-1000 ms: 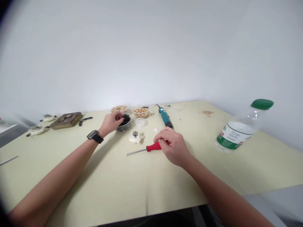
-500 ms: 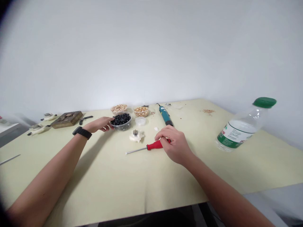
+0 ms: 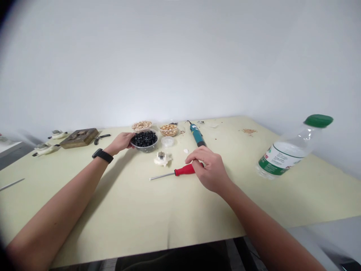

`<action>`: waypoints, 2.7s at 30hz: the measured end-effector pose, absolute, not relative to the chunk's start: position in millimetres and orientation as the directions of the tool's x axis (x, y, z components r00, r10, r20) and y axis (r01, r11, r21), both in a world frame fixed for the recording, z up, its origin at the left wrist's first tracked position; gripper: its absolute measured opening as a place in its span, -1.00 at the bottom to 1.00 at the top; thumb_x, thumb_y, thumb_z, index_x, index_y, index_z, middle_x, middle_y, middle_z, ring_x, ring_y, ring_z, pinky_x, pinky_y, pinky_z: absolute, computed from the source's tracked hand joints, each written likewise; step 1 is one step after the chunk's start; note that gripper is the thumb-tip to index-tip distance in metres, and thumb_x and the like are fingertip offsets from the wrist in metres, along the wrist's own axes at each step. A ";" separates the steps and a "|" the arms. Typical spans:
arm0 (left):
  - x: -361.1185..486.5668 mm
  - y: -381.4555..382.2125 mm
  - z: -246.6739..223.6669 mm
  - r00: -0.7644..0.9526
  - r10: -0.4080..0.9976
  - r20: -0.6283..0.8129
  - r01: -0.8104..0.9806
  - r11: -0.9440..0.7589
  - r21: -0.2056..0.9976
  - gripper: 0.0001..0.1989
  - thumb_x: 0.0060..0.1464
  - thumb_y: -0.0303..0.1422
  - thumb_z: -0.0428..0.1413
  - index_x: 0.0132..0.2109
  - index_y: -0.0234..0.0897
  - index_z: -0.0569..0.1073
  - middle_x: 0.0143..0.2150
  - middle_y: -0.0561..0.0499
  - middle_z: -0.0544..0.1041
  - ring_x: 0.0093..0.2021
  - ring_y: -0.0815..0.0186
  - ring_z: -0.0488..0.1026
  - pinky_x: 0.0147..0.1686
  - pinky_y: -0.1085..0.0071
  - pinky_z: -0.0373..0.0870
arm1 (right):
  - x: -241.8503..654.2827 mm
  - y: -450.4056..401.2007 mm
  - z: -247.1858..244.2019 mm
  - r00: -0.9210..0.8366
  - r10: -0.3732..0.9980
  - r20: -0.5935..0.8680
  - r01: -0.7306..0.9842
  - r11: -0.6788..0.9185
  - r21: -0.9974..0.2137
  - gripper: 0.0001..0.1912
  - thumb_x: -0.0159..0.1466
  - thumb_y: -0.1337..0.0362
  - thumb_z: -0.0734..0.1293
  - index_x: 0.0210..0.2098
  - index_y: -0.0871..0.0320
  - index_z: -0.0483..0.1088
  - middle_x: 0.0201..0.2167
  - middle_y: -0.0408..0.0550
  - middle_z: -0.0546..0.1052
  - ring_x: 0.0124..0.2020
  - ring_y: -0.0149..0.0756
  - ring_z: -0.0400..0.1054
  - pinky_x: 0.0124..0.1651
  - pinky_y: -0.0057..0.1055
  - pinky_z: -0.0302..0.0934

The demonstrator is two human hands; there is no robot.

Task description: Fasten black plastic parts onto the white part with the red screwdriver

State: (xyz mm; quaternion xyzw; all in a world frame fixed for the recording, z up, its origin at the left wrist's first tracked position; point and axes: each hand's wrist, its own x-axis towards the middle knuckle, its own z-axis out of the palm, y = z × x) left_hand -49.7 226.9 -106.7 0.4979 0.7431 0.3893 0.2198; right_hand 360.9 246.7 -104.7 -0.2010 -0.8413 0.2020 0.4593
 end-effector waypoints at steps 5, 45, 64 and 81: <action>-39.3 222.3 -87.2 -0.423 0.898 0.118 0.574 0.165 0.802 -0.56 0.33 -0.13 -0.02 -0.40 -0.36 0.44 -0.57 -0.08 0.50 -0.59 0.42 0.35 -0.57 0.52 0.19 | 361.7 246.9 -104.7 -0.493 0.524 0.695 0.163 0.840 -0.517 -0.67 0.27 0.56 0.24 -0.35 0.06 0.56 -0.31 -0.16 0.62 -0.19 -0.27 0.50 -0.11 -0.28 0.41; 96.7 167.3 -9.2 0.085 0.883 0.462 0.650 -0.400 0.646 -0.63 0.25 -0.04 0.24 -0.02 -0.25 0.54 -0.52 0.14 0.24 -0.52 0.50 0.14 -0.50 0.54 0.11 | 332.6 231.1 -147.8 -0.421 0.400 0.814 -0.222 0.825 -0.520 0.00 -0.11 0.22 0.75 0.00 -0.11 -0.02 0.44 0.07 0.19 0.50 0.05 0.15 0.51 0.19 0.13; 110.0 158.0 -2.6 0.339 0.869 0.361 0.829 -0.457 0.321 -0.78 0.33 -0.22 0.16 -0.13 -0.23 0.65 -0.54 0.10 0.43 -0.52 0.48 0.28 -0.40 0.51 0.15 | 331.6 230.8 -143.6 -0.410 0.397 0.821 -0.186 0.845 -0.502 -0.05 -0.07 0.15 0.73 -0.03 -0.10 -0.03 0.42 0.06 0.19 0.47 0.06 0.19 0.48 0.18 0.18; 118.8 149.5 1.3 0.396 0.865 0.309 0.877 -0.456 0.153 -0.82 0.16 -0.30 0.12 -0.21 -0.24 0.59 -0.49 0.07 0.44 -0.53 0.46 0.21 -0.42 0.47 0.09 | 332.9 230.3 -140.8 -0.418 0.405 0.813 -0.171 0.844 -0.508 -0.07 -0.03 0.14 0.72 -0.01 -0.12 -0.01 0.43 0.04 0.19 0.48 0.04 0.17 0.49 0.16 0.17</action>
